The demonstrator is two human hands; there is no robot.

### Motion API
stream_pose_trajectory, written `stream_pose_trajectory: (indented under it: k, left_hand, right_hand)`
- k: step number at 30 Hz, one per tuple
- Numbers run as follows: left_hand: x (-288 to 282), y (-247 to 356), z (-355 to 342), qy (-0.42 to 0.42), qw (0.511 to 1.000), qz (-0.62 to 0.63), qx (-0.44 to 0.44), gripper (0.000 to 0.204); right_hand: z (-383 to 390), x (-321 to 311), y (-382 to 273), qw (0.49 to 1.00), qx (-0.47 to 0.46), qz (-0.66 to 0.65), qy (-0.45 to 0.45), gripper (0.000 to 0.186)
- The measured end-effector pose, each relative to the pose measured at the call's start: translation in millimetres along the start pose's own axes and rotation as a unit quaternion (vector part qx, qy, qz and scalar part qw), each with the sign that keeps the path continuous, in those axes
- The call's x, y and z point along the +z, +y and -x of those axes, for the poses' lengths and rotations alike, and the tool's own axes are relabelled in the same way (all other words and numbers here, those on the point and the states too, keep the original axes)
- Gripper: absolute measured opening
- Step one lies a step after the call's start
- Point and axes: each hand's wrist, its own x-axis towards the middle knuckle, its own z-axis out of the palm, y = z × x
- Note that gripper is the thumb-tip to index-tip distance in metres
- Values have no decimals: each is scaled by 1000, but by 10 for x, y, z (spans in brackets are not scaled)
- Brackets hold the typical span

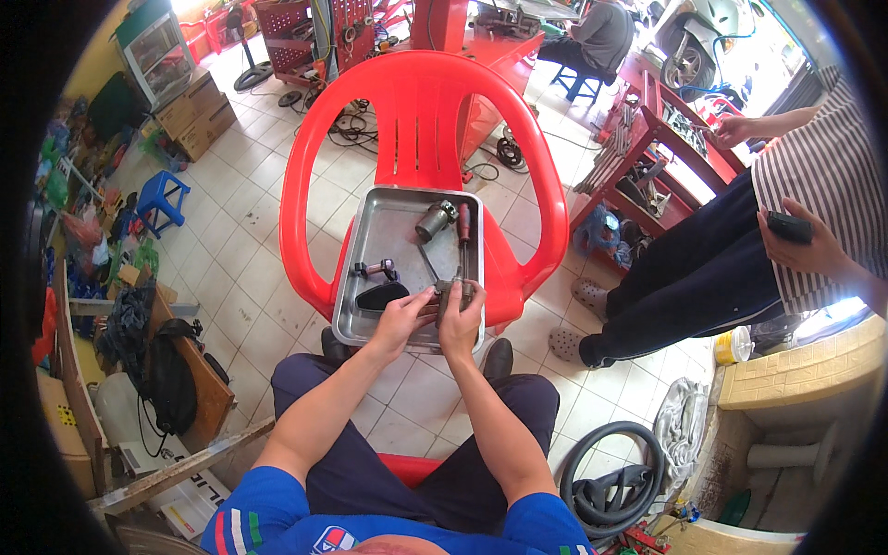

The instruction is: The person manipulates small mechanical components on a metal tray, turning them over and inspecting the assembly by hand.

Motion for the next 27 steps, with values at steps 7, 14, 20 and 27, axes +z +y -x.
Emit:
stream_pose_trajectory:
  k: [7,14,20,27]
  left_hand:
    - [-2,22,35,14,1000,20,6,40]
    - [25,32,31,15,1000,12,0,36]
    - [6,-12,3,24,1000,18,8,40]
    - [18,44,28,-3,1000,9,2,36]
  right_hand:
    - [24,1,-79,1000,-8,-5,9,39]
    - [11,-6,-49,1000,-3,-7,12,39]
    - [-6,3,-27,1000,-2,-1,11,40]
    - [-6,5,6,1000,-3,-2,14,40]
